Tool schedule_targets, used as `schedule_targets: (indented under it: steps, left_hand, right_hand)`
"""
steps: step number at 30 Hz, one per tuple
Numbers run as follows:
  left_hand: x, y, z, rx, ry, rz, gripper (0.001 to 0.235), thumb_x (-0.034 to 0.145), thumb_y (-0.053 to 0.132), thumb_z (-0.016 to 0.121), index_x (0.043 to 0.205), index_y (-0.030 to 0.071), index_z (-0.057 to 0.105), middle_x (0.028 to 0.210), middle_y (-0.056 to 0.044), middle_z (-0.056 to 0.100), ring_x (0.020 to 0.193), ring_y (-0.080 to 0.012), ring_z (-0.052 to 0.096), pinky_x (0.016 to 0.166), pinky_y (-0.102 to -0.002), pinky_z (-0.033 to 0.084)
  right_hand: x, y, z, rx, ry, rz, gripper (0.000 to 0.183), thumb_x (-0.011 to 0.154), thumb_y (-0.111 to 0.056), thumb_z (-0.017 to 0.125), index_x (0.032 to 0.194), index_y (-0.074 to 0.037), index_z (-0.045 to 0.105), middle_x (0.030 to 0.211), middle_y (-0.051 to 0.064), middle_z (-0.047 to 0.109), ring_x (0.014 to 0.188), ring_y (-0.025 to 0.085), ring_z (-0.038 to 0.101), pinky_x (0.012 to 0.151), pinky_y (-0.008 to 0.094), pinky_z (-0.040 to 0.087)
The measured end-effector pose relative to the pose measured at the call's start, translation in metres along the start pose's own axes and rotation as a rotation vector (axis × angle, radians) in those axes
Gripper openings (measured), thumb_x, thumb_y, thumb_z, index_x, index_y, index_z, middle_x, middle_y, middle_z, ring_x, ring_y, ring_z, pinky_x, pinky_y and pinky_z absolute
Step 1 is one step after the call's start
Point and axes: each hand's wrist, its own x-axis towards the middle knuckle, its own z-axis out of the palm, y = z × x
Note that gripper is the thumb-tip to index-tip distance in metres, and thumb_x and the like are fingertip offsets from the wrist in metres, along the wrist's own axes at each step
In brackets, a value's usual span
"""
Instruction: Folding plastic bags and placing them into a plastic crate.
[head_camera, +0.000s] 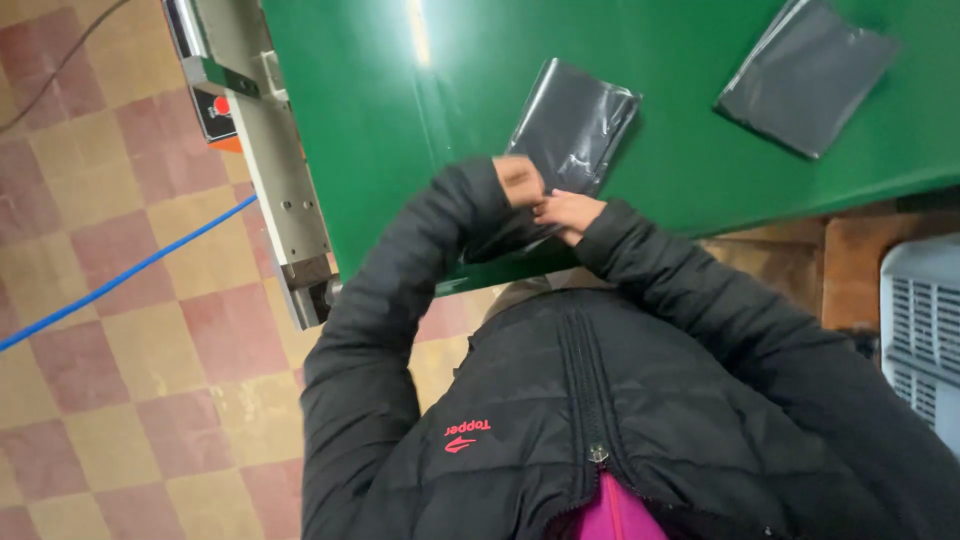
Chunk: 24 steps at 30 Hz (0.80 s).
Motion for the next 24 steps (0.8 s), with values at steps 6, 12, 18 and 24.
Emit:
schedule_targets:
  steps: [6,12,18,24]
  left_hand:
    - [0.072,-0.175,0.000,-0.012,0.169,-0.343,0.056,0.117,0.051,0.041,0.091,0.003,0.054,0.085,-0.014,0.054,0.078,-0.0312,0.051,0.075,-0.041,0.047]
    - [0.052,-0.011,0.016,0.485,0.432,-0.287,0.044,0.100,0.048,0.056,0.101,0.004,0.061,0.099,-0.025,0.067,0.092,-0.0471,0.063,0.080,-0.054,0.050]
    - [0.083,-0.048,0.042,0.695,0.722,-0.103,0.039,0.091,0.035,0.073,0.098,0.002,0.055,0.097,-0.023,0.062,0.086,-0.0455,0.062,0.077,-0.053,0.050]
    - [0.114,0.012,0.073,0.460,0.524,0.630,0.029,0.088,0.025,0.075,0.098,0.007,0.054,0.095,-0.020,0.060,0.084,-0.0437,0.063,0.073,-0.048,0.054]
  right_hand:
    - [0.021,-0.049,-0.062,0.040,0.126,0.944,0.038,0.099,-0.018,0.055,0.132,0.000,0.060,0.126,0.022,0.067,0.116,0.037,0.064,0.100,0.042,0.050]
    - [0.002,0.040,-0.029,0.771,0.464,1.019,0.042,0.110,-0.023,0.039,0.133,0.006,0.059,0.126,0.017,0.071,0.113,0.026,0.069,0.100,0.037,0.054]
    - [0.005,-0.005,-0.031,0.307,0.456,1.154,0.049,0.107,-0.035,0.049,0.133,0.005,0.060,0.124,0.022,0.069,0.111,0.033,0.067,0.096,0.041,0.053]
    - [-0.066,0.021,-0.086,0.075,1.142,0.454,0.055,0.114,-0.032,0.057,0.154,0.003,0.041,0.140,0.032,0.060,0.129,0.044,0.061,0.113,0.047,0.048]
